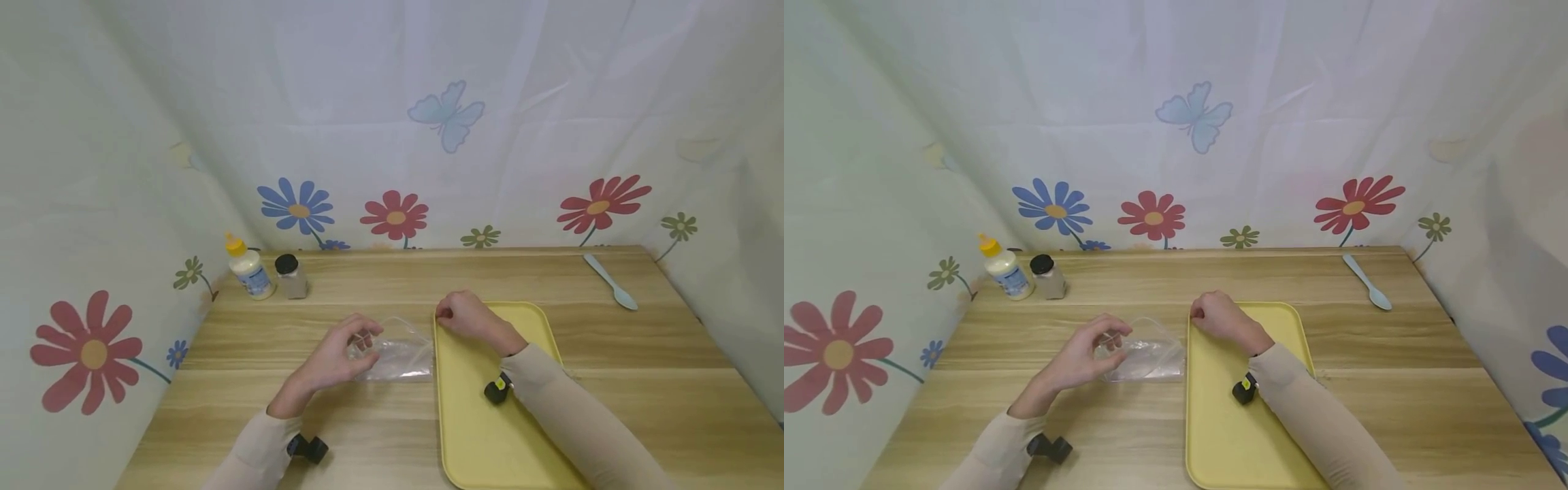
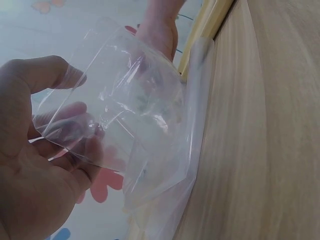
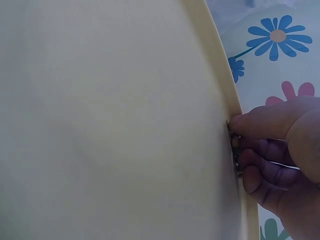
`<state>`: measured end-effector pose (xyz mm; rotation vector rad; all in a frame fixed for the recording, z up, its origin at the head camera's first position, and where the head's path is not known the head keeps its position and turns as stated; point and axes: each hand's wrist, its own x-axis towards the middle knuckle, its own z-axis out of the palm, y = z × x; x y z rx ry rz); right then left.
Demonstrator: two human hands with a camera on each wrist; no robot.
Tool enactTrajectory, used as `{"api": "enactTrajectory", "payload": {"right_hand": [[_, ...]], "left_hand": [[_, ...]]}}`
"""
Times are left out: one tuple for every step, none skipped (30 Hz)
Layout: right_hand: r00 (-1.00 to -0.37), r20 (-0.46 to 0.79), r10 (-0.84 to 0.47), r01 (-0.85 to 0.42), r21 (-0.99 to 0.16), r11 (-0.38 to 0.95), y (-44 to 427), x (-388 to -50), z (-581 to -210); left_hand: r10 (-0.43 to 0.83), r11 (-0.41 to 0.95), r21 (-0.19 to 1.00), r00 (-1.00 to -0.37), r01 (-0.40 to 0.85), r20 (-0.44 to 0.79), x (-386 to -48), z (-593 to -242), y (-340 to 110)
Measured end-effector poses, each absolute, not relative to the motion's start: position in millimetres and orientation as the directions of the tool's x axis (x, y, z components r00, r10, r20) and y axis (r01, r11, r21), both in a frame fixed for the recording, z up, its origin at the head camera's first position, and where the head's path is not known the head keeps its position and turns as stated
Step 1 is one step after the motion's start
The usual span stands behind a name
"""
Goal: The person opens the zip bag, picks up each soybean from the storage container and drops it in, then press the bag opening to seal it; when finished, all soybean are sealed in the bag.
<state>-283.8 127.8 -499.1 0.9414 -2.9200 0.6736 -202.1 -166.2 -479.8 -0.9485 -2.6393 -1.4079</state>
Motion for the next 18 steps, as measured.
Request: {"api": "enactTrajectory", "payload": {"right_hand": [[-0.823,0.122,-0.555,-0.553,-0.396,0.733,127.8,-283.8,-498.9],[-0.824,0.115,-0.555,-0.551,-0.393,0.736,127.6,-283.9,-498.7],[-0.825,0.109,-0.555,-0.549,-0.39,0.739,127.4,-283.9,-498.5],[-0.826,0.102,-0.554,-0.545,-0.389,0.743,127.1,-284.0,-498.5],[-0.826,0.098,-0.555,-0.546,-0.385,0.744,127.0,-284.2,-498.5],[-0.825,0.095,-0.557,-0.547,-0.381,0.745,126.9,-284.5,-498.4],[-0.823,0.094,-0.56,-0.55,-0.378,0.745,126.8,-284.8,-498.2],[-0.821,0.093,-0.563,-0.553,-0.374,0.745,126.8,-285.0,-498.2],[-0.819,0.093,-0.566,-0.556,-0.371,0.744,126.9,-285.1,-498.1],[-0.818,0.092,-0.568,-0.558,-0.367,0.744,127.1,-285.2,-498.1],[-0.817,0.093,-0.569,-0.56,-0.366,0.744,127.3,-285.5,-498.1],[-0.815,0.093,-0.572,-0.562,-0.364,0.742,127.5,-285.7,-498.3],[-0.813,0.094,-0.574,-0.565,-0.364,0.741,127.8,-285.9,-498.4],[-0.812,0.096,-0.576,-0.568,-0.364,0.739,128.2,-286.0,-498.5],[-0.808,0.102,-0.58,-0.573,-0.363,0.735,128.6,-286.2,-498.8],[-0.806,0.109,-0.581,-0.577,-0.364,0.732,129.1,-286.3,-499.0],[-0.803,0.118,-0.584,-0.582,-0.365,0.727,129.6,-286.3,-499.3],[-0.8,0.129,-0.586,-0.589,-0.362,0.723,130.2,-286.4,-499.5]], "left_hand": [[0.507,0.417,0.752,-0.818,0.51,0.274,-201.9,-479.6,-165.6],[0.506,0.419,0.752,-0.818,0.509,0.272,-201.8,-479.6,-165.1],[0.505,0.422,0.752,-0.82,0.507,0.27,-201.6,-479.5,-164.8],[0.504,0.424,0.751,-0.821,0.506,0.269,-201.4,-479.4,-164.5],[0.503,0.424,0.752,-0.821,0.505,0.269,-201.3,-479.4,-164.4],[0.503,0.422,0.753,-0.821,0.505,0.269,-201.2,-479.4,-164.4],[0.505,0.42,0.753,-0.82,0.507,0.27,-201.2,-479.4,-164.4],[0.507,0.419,0.752,-0.818,0.509,0.271,-201.2,-479.6,-164.5],[0.508,0.418,0.752,-0.817,0.51,0.272,-201.2,-479.7,-164.6],[0.51,0.416,0.751,-0.815,0.513,0.274,-201.3,-479.8,-164.8],[0.512,0.414,0.751,-0.814,0.515,0.276,-201.4,-479.9,-164.9],[0.514,0.413,0.75,-0.812,0.517,0.277,-201.5,-480.0,-165.0],[0.515,0.41,0.75,-0.81,0.519,0.279,-201.7,-480.1,-165.0],[0.516,0.409,0.751,-0.81,0.519,0.279,-201.8,-480.2,-164.9],[0.515,0.41,0.752,-0.811,0.517,0.277,-201.9,-480.2,-164.8],[0.514,0.41,0.753,-0.812,0.515,0.276,-202.1,-480.3,-164.6],[0.512,0.41,0.755,-0.814,0.512,0.273,-202.2,-480.3,-164.5],[0.51,0.411,0.758,-0.817,0.507,0.27,-202.4,-480.4,-164.3]]}}
